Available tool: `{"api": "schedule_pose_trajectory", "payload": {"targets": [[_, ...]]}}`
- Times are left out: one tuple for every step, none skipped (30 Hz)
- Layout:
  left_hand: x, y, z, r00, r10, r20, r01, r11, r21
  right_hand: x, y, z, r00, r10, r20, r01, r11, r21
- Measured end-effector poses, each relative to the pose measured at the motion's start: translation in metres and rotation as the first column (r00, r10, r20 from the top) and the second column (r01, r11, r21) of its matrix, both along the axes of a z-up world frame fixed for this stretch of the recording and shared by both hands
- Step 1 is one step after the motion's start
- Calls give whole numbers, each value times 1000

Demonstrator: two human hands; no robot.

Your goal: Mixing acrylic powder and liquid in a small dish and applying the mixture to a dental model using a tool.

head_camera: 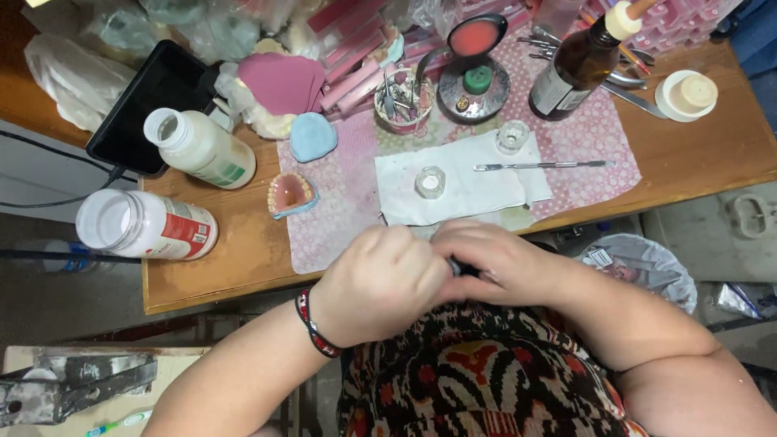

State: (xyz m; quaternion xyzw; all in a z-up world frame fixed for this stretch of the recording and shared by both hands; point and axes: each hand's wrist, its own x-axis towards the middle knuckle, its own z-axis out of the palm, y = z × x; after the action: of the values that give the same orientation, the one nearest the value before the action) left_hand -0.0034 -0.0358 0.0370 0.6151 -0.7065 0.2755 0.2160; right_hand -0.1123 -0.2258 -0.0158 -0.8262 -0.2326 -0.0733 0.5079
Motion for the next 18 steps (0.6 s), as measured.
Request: {"api": "schedule_pose_trajectory", "payload": {"targets": [[-3,-2,-7,990,140,14,-139,986,-88,0,6,-8,974,-194,118,199,980,-29],[1,-2,-4,990,139,9,-138,987,-85,1,8,-11,974,-196,112,200,979,-28],[5,-2,-1,986,167,-3,-167,984,-62,2,9,-12,954,-268,138,271,963,-4],[8,-2,2,981,195,-14,-196,980,-38,3,10,-13,927,-338,162,339,940,21],[11,-2,5,980,197,-15,-197,980,-39,3,5,-13,928,-336,162,338,941,20],[14,-2,9,985,167,41,-166,986,-30,3,0,-12,929,-344,139,342,939,41],[17,-2,12,986,137,97,-136,991,-19,3,-5,-11,929,-351,115,346,936,62],[20,-2,11,986,139,95,-138,990,-20,4,-4,-7,930,-349,114,344,937,61],[22,-1,9,996,38,86,-37,999,-7,4,-3,-5,935,-342,91,336,939,79],[24,-1,7,995,-65,76,64,998,5,4,-1,-2,940,-335,68,328,940,98],[27,-1,2,995,-62,72,62,998,6,5,0,0,941,-333,64,326,940,98],[30,-2,-3,998,-61,22,61,998,18,7,2,3,938,-344,50,338,936,101],[32,-2,-9,998,-58,-28,59,998,30,8,3,5,935,-354,36,348,932,103],[34,-3,-15,998,-55,-32,56,998,30,9,4,5,936,-350,33,346,933,103],[35,-4,-21,1000,5,-27,-4,999,32,10,6,5,908,-407,98,401,913,74],[36,-6,-26,998,65,-21,-64,997,34,11,8,4,874,-457,165,456,889,48],[35,-7,-22,997,69,-26,-68,997,37,11,9,2,877,-454,160,452,891,49],[33,-8,-18,988,143,-61,-142,990,23,11,10,0,839,-496,223,507,862,9]]}}
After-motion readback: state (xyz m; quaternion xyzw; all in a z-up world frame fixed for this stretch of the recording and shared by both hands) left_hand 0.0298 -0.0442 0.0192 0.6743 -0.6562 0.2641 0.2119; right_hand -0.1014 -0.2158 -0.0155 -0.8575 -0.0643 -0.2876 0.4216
